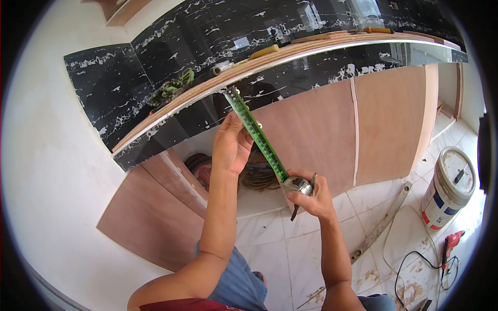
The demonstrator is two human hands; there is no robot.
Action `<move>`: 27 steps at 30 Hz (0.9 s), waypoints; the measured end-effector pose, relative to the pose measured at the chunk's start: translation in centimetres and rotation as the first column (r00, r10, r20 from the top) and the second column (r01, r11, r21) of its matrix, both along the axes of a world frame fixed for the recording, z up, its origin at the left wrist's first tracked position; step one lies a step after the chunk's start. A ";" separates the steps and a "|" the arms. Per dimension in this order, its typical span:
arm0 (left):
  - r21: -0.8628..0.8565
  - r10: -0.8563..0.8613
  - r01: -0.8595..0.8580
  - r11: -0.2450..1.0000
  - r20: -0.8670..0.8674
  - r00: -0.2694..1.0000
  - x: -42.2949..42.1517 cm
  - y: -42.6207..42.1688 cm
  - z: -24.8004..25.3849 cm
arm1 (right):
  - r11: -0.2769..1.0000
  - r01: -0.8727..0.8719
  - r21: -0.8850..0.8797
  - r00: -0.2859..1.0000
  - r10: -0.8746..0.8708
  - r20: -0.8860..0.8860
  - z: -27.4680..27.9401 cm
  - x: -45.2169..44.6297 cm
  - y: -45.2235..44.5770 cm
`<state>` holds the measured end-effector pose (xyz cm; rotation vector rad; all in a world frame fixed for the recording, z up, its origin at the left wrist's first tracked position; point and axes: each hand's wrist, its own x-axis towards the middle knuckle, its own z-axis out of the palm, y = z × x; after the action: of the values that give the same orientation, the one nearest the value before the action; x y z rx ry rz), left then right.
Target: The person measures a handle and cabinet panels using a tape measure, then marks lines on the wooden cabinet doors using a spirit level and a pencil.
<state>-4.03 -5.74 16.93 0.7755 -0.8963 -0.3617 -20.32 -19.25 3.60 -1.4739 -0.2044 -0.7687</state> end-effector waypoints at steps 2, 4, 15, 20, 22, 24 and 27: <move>-0.010 -0.023 0.023 1.000 0.005 1.000 0.0 0.0 0.1 | 1.000 0.009 -0.004 1.000 -0.009 0.024 -0.1 0.1 0.1; -0.022 -0.050 0.050 0.999 -0.005 0.999 0.0 0.0 0.1 | 1.000 0.021 -0.009 0.997 -0.020 0.073 -0.3 0.5 0.1; -0.058 -0.057 0.056 0.997 -0.031 0.998 0.8 0.3 0.1 | 0.997 -0.071 -0.019 0.997 0.071 -0.010 -0.3 0.4 0.0; -0.056 -0.040 0.039 0.998 -0.019 0.999 0.9 0.5 0.0 | 0.998 -0.042 -0.041 0.999 0.043 0.018 -0.2 0.5 0.1; -0.054 -0.043 0.043 0.998 -0.011 0.999 0.9 0.7 0.0 | 0.998 -0.017 -0.059 0.998 0.021 0.061 -0.6 0.9 0.2; -0.055 -0.056 0.055 0.997 -0.018 0.998 1.0 0.8 0.2 | 0.998 -0.035 -0.060 0.999 0.036 0.009 0.2 0.1 0.4; -0.049 -0.074 0.075 0.996 0.010 0.997 1.2 1.1 0.3 | 0.997 -0.031 -0.069 0.999 0.032 0.012 0.8 -0.3 0.4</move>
<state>-2.83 -4.64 17.27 0.6996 -0.9401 -0.4010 -20.61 -18.86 4.44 -1.5273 -0.2659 -0.7523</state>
